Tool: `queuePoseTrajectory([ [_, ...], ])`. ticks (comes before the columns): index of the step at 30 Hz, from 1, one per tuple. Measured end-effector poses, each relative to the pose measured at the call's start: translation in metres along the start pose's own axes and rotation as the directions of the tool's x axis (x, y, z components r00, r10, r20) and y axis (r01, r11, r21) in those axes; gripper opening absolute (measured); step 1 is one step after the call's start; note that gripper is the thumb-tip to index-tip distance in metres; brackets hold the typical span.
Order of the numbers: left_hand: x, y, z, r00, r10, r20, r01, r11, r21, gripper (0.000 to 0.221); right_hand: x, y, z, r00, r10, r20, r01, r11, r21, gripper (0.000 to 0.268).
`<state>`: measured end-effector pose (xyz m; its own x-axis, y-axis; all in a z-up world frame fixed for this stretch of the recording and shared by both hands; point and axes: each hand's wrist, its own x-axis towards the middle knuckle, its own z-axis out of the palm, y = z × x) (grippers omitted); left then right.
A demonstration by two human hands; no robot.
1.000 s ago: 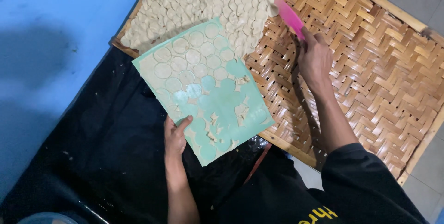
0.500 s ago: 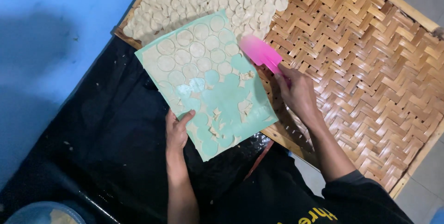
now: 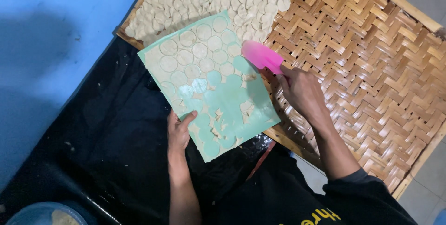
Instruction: The person is using a spatula to peel small dough circles from a template and place them onto a woven tray for drying.
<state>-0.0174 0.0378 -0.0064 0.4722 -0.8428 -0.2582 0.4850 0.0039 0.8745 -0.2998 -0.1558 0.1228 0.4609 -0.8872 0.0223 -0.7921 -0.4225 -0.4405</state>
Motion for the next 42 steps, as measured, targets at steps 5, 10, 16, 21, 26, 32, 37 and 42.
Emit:
queuePoseTrajectory([
  [5, -0.001, 0.007, 0.005, 1.000, -0.017, -0.007, 0.017, 1.000, 0.022, 0.051, 0.007, -0.011, -0.008, 0.999, 0.032, 0.017, -0.032, 0.999, -0.026, 0.022],
  [10, -0.002, 0.010, 0.006, 1.000, -0.024, -0.007, 0.024, 0.999, 0.021, 0.050, 0.011, -0.007, -0.004, 1.000, 0.000, 0.031, 0.000, 1.000, 0.020, 0.024],
  [16, -0.003, 0.007, 0.005, 1.000, -0.001, 0.015, 0.001, 0.999, 0.047, 0.048, 0.014, 0.009, 0.017, 0.997, 0.012, 0.074, -0.019, 0.996, 0.092, 0.031],
  [21, -0.004, 0.011, 0.008, 1.000, -0.002, 0.013, 0.002, 1.000, 0.014, 0.049, 0.012, 0.014, 0.027, 0.999, 0.051, 0.000, -0.051, 0.985, 0.165, 0.032],
  [26, -0.002, 0.006, 0.004, 1.000, 0.020, 0.012, -0.020, 0.999, 0.025, 0.050, 0.011, 0.028, 0.035, 0.996, 0.085, 0.043, -0.093, 0.949, 0.302, 0.036],
  [32, 0.000, 0.004, 0.003, 1.000, -0.010, -0.011, 0.011, 0.999, 0.042, 0.050, 0.002, 0.051, 0.057, 0.973, 0.186, 0.133, -0.228, 0.835, 0.500, 0.036],
  [37, -0.002, 0.012, 0.009, 1.000, -0.013, 0.010, 0.013, 1.000, 0.027, 0.050, 0.001, 0.052, 0.045, 0.945, 0.296, 0.141, -0.314, 0.697, 0.644, 0.034],
  [42, -0.001, 0.012, 0.010, 1.000, -0.025, -0.003, 0.025, 1.000, 0.019, 0.052, 0.016, 0.063, 0.032, 0.950, 0.305, -0.069, -0.199, 0.760, 0.619, 0.030],
])
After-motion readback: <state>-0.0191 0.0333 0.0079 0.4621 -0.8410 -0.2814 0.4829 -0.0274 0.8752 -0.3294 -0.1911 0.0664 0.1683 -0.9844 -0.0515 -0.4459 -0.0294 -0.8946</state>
